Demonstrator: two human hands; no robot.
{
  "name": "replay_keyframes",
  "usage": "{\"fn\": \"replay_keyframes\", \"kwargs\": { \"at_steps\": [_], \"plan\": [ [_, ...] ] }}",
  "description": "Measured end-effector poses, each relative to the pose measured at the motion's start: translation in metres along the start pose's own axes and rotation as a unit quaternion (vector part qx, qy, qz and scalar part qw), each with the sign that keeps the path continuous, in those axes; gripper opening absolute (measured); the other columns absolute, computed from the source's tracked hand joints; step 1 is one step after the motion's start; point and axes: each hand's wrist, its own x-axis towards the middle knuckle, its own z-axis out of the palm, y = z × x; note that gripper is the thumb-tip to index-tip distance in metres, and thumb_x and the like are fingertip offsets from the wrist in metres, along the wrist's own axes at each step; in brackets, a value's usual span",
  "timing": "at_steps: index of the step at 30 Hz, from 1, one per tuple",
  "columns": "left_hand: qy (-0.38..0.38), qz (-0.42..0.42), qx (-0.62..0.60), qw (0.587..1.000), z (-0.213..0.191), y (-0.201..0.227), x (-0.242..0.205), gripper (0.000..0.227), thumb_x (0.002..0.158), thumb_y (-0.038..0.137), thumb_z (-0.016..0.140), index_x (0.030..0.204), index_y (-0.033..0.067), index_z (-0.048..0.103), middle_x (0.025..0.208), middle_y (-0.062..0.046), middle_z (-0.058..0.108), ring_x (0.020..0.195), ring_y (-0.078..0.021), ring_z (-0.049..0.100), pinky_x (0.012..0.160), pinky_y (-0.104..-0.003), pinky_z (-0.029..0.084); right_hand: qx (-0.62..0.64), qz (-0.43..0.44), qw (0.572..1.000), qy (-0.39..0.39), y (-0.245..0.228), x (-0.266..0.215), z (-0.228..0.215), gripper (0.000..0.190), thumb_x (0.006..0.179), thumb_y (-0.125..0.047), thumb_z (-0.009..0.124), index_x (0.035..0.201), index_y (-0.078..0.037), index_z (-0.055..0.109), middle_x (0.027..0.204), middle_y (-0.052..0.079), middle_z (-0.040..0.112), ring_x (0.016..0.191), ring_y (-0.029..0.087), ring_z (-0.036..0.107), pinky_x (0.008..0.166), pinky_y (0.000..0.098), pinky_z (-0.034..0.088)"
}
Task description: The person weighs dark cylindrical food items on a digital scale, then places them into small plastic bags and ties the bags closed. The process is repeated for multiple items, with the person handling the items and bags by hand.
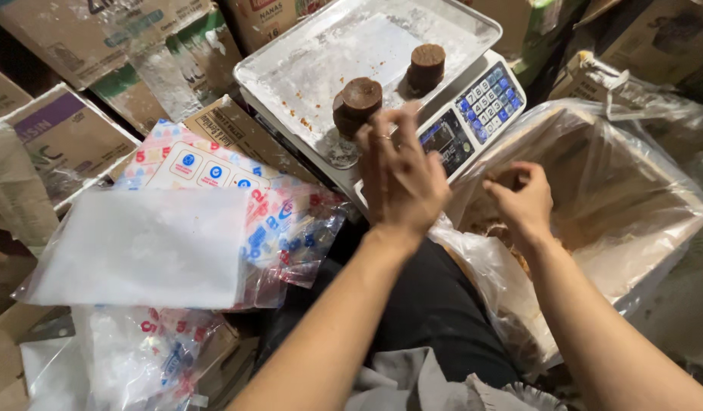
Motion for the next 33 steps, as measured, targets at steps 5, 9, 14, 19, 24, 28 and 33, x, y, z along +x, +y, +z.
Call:
{"fn": "replay_keyframes", "kwargs": {
  "at_steps": [5, 9, 14, 19, 24, 28, 33],
  "plan": [
    [0.110, -0.008, 0.080, 0.991, -0.007, -0.035, 0.049, 0.077, 0.067, 0.016, 0.082, 0.135, 0.0016, 0.049, 0.136, -0.028, 0.046, 0.125, -0.0425, 0.045, 0.105, -0.054, 0.038, 0.116, -0.088, 0.989, -0.039, -0.095, 0.023, -0.003, 0.056, 0.082, -0.017, 0.086, 0.129, -0.004, 0.057, 0.112, 0.012, 0.070, 0.100, 0.020, 0.069, 0.082, 0.0323, 0.057],
    [0.016, -0.029, 0.085, 0.996, -0.016, -0.051, 0.067, 0.067, 0.071, 0.025, 0.087, 0.127, 0.0097, 0.054, 0.123, -0.018, 0.060, 0.123, -0.0397, 0.047, 0.107, -0.051, 0.041, 0.180, -0.145, 0.967, -0.111, -0.162, 0.035, -0.001, 0.067, 0.082, -0.015, 0.085, 0.138, -0.004, 0.049, 0.113, 0.012, 0.066, 0.100, 0.020, 0.072, 0.078, 0.0301, 0.061],
    [0.012, -0.081, 0.072, 0.994, -0.034, -0.057, 0.071, 0.068, 0.070, 0.024, 0.085, 0.129, 0.0108, 0.054, 0.121, -0.015, 0.066, 0.117, -0.0393, 0.055, 0.094, -0.051, 0.045, 0.154, -0.187, 0.956, -0.168, -0.208, 0.040, 0.017, 0.074, 0.080, -0.013, 0.087, 0.140, -0.005, 0.046, 0.115, 0.012, 0.063, 0.099, 0.020, 0.073, 0.076, 0.0295, 0.061],
    [0.074, -0.106, 0.056, 0.990, -0.054, -0.066, 0.061, 0.065, 0.075, 0.023, 0.085, 0.129, 0.0077, 0.052, 0.115, -0.016, 0.068, 0.111, -0.0392, 0.060, 0.098, -0.049, 0.046, 0.119, -0.282, 0.924, -0.230, -0.228, 0.042, 0.043, 0.074, 0.081, -0.012, 0.086, 0.143, -0.005, 0.046, 0.115, 0.013, 0.063, 0.100, 0.022, 0.073, 0.082, 0.0307, 0.061],
    [0.128, -0.101, -0.001, 0.987, -0.068, -0.079, 0.047, 0.064, 0.076, 0.023, 0.084, 0.127, 0.0051, 0.050, 0.119, -0.018, 0.065, 0.111, -0.0356, 0.064, 0.095, -0.045, 0.051, 0.029, -0.351, 0.906, -0.236, -0.239, 0.030, 0.056, 0.075, 0.075, -0.012, 0.089, 0.139, -0.006, 0.049, 0.111, 0.016, 0.067, 0.096, 0.027, 0.071, 0.082, 0.0371, 0.058],
    [0.126, -0.124, 0.031, 0.984, -0.076, -0.086, 0.036, 0.062, 0.075, 0.023, 0.085, 0.124, 0.0057, 0.051, 0.115, -0.017, 0.065, 0.109, -0.0357, 0.063, 0.093, -0.045, 0.050, 0.029, -0.351, 0.904, -0.243, -0.241, 0.020, 0.057, 0.074, 0.077, -0.015, 0.087, 0.139, -0.006, 0.048, 0.117, 0.016, 0.068, 0.103, 0.027, 0.072, 0.085, 0.0374, 0.060],
    [0.116, -0.137, 0.016, 0.984, -0.078, -0.085, 0.029, 0.062, 0.077, 0.023, 0.085, 0.125, 0.0055, 0.050, 0.114, -0.017, 0.063, 0.108, -0.0352, 0.063, 0.091, -0.045, 0.051, 0.021, -0.336, 0.914, -0.226, -0.230, 0.023, 0.048, 0.071, 0.083, -0.018, 0.088, 0.141, -0.006, 0.048, 0.122, 0.020, 0.064, 0.107, 0.030, 0.067, 0.086, 0.0387, 0.059]
  ]
}}
